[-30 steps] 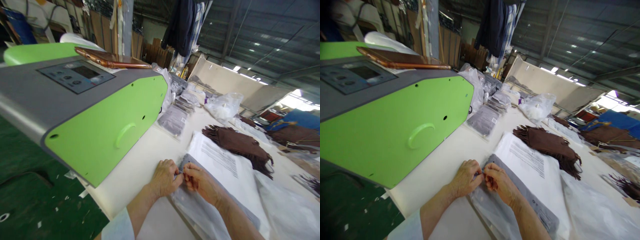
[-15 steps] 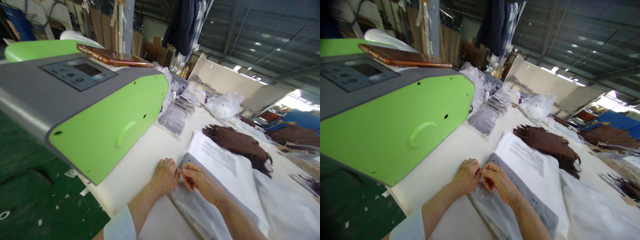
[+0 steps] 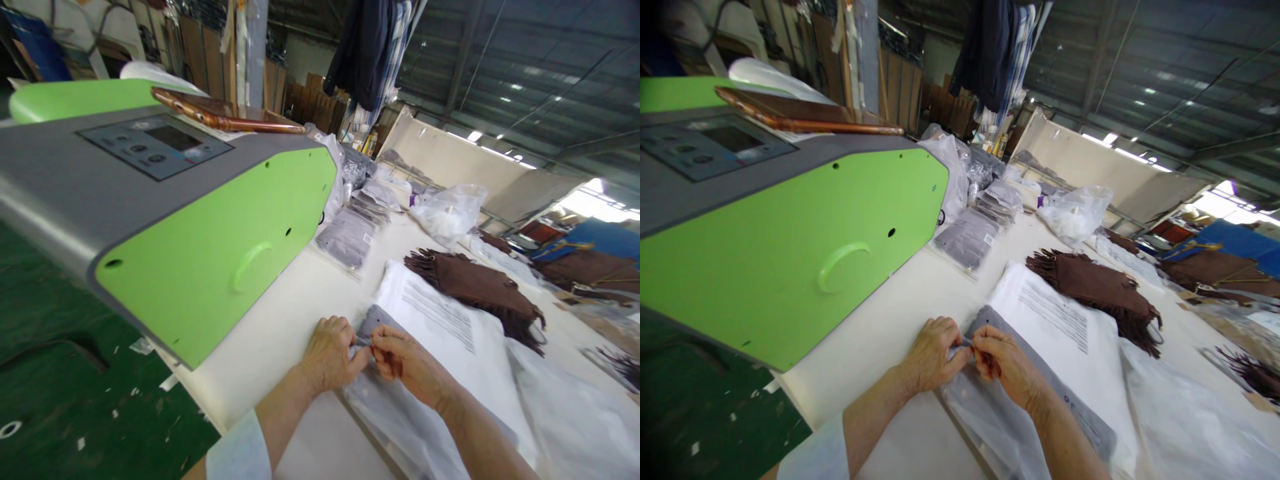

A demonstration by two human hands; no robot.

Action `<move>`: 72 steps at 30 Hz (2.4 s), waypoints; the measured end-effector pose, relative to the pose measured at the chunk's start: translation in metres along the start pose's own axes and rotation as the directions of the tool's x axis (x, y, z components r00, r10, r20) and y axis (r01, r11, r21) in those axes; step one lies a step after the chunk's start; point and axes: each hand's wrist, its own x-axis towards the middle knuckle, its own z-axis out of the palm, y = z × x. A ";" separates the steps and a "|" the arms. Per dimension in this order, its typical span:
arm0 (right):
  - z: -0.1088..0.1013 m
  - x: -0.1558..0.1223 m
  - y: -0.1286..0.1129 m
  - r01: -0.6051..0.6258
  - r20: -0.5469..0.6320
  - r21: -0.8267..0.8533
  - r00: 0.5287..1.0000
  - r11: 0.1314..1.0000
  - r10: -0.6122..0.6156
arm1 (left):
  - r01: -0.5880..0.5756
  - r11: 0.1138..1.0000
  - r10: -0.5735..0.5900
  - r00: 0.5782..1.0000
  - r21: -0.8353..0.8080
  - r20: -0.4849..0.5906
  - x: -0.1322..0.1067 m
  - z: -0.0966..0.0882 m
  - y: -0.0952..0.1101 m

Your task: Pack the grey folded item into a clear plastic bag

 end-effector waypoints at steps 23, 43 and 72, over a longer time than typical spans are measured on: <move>0.003 0.000 0.004 0.005 0.018 -0.084 1.000 0.996 -0.004 | -0.019 0.994 0.017 1.000 0.106 0.019 0.001 0.003 0.001; -0.006 0.002 0.011 0.034 0.037 -0.187 0.999 0.982 -0.028 | 0.089 0.992 -0.089 0.996 -0.090 0.005 0.003 0.004 -0.004; 0.010 0.002 -0.003 -0.004 -0.067 -0.422 0.997 0.907 -0.026 | 0.107 0.985 -0.078 0.976 -0.138 0.203 0.010 0.002 -0.010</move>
